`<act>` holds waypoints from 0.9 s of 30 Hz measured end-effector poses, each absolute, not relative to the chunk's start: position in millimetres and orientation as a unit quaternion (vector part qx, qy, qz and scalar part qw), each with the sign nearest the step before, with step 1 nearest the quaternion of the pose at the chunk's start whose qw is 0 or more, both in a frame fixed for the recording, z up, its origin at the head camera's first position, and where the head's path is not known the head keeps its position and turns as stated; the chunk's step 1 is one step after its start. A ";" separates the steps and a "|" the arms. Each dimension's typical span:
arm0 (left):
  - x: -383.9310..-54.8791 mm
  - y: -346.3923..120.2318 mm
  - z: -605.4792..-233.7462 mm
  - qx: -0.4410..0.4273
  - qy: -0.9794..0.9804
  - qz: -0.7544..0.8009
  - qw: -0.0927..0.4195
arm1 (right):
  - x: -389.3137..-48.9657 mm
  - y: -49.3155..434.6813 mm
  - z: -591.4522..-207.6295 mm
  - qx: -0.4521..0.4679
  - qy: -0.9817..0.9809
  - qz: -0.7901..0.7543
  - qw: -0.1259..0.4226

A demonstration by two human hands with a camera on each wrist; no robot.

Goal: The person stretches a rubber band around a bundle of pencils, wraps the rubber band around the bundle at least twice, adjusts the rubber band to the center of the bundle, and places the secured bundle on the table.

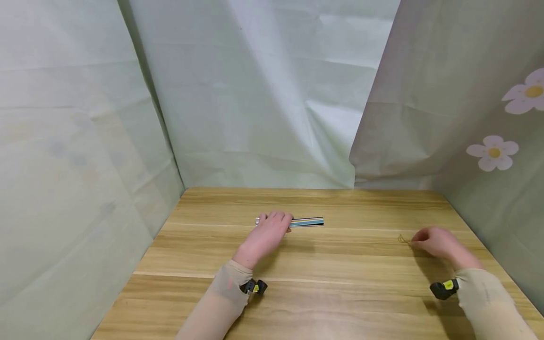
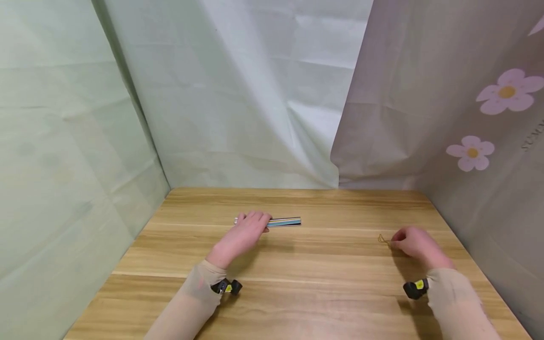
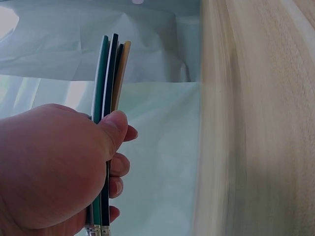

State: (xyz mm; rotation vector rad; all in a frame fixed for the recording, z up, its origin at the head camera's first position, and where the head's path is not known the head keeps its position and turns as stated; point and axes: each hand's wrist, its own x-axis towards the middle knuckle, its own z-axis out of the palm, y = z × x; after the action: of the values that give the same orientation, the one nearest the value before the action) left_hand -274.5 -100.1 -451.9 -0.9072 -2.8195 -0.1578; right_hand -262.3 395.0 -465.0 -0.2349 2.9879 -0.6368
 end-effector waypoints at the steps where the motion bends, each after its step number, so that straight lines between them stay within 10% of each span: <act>1: -274.2 -100.3 -452.1 -0.306 -0.947 -0.055 0.087 | -262.0 394.4 -465.2 -0.076 0.974 -0.209 0.044; 27: -276.3 -85.6 -452.0 -0.328 -0.941 -0.034 0.074 | -282.9 256.8 -453.0 -0.112 0.883 -0.456 -0.008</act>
State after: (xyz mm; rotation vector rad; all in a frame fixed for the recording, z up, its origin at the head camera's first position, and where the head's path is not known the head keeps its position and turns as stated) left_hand -276.3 -85.6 -452.0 -0.9833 -2.8245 -0.1013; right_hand -282.9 256.8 -453.0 -0.3547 2.7871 -1.4401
